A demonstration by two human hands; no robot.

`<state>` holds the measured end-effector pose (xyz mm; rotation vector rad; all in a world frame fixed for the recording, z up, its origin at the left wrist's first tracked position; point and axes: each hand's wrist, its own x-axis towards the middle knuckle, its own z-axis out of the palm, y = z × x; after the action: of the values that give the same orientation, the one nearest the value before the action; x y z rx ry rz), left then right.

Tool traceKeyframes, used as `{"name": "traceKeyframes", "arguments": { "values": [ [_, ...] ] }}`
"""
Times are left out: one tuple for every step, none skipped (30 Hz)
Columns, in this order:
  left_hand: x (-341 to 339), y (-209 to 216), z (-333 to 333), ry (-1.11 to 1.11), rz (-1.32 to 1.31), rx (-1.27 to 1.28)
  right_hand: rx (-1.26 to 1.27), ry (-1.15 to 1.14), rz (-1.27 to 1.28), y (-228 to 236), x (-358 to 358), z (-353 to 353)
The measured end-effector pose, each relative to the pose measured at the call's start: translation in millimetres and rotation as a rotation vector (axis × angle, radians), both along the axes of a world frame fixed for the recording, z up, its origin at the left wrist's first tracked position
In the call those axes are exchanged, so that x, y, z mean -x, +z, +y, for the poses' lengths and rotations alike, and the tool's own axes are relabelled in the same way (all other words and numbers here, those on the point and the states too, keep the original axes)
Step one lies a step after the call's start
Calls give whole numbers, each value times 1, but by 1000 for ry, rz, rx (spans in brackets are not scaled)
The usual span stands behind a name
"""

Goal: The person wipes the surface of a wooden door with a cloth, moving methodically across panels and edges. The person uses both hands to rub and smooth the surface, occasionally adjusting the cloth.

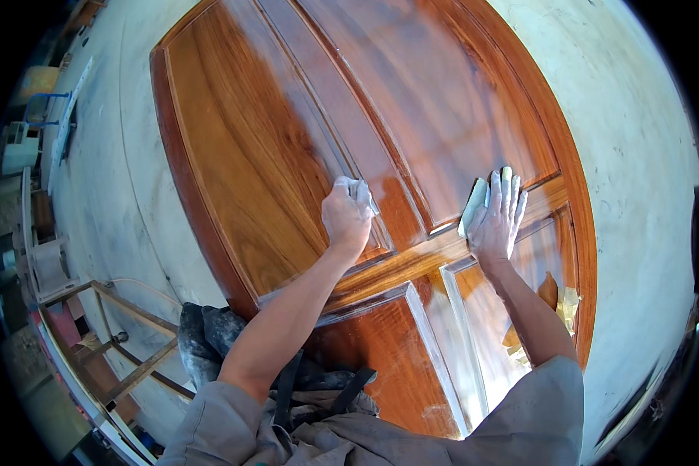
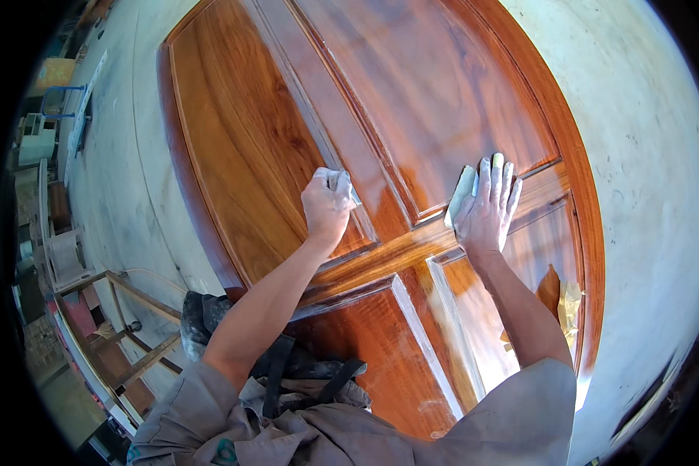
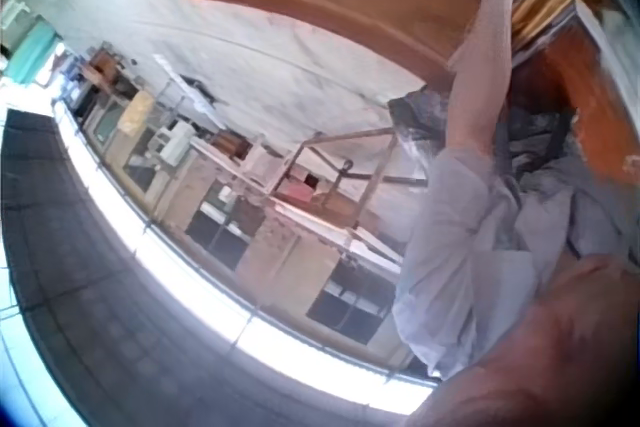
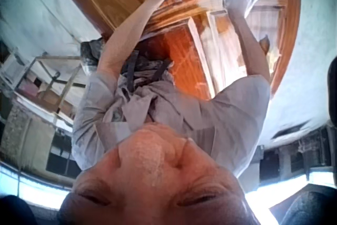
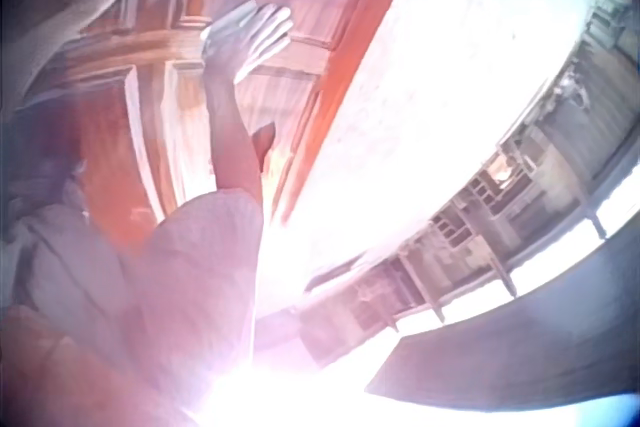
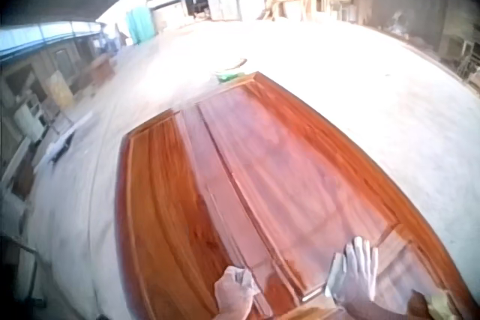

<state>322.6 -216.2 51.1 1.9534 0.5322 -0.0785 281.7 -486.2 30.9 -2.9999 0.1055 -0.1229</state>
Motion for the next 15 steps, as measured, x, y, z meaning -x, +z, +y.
{"name": "traceKeyframes", "arguments": {
  "values": [
    [24,-8,-1,-34,-13,-4,-4,4,-4,0,-1,1],
    [39,-7,-4,-76,-27,-6,-6,0,-9,1,-2,1],
    [50,-8,-3,-57,18,-7,-6,-7,-18,2,-3,1],
    [57,-2,1,-2,55,42,-9,-11,-11,2,1,1],
    [57,5,8,53,81,88,-14,-14,-15,0,-2,2],
    [56,11,13,107,107,135,-19,-19,-19,-1,-4,2],
    [49,22,17,125,107,120,-28,-18,-26,0,-9,4],
    [48,18,20,127,87,73,-22,-15,-28,0,-6,4],
    [49,11,22,129,66,28,-15,-12,-30,0,-4,3],
    [46,12,22,131,43,-17,-9,-8,-35,0,-3,2],
    [43,14,24,96,93,-19,-13,-13,-31,-1,-3,2],
    [42,14,21,81,72,-22,-18,-17,-26,-1,-3,2],
    [41,13,16,70,51,-24,-21,-18,-23,-1,-4,2],
    [41,12,11,60,30,-26,-14,-18,-16,0,-5,2],
    [41,11,8,64,46,-24,-7,-18,-9,0,-4,3]
  ]
}}
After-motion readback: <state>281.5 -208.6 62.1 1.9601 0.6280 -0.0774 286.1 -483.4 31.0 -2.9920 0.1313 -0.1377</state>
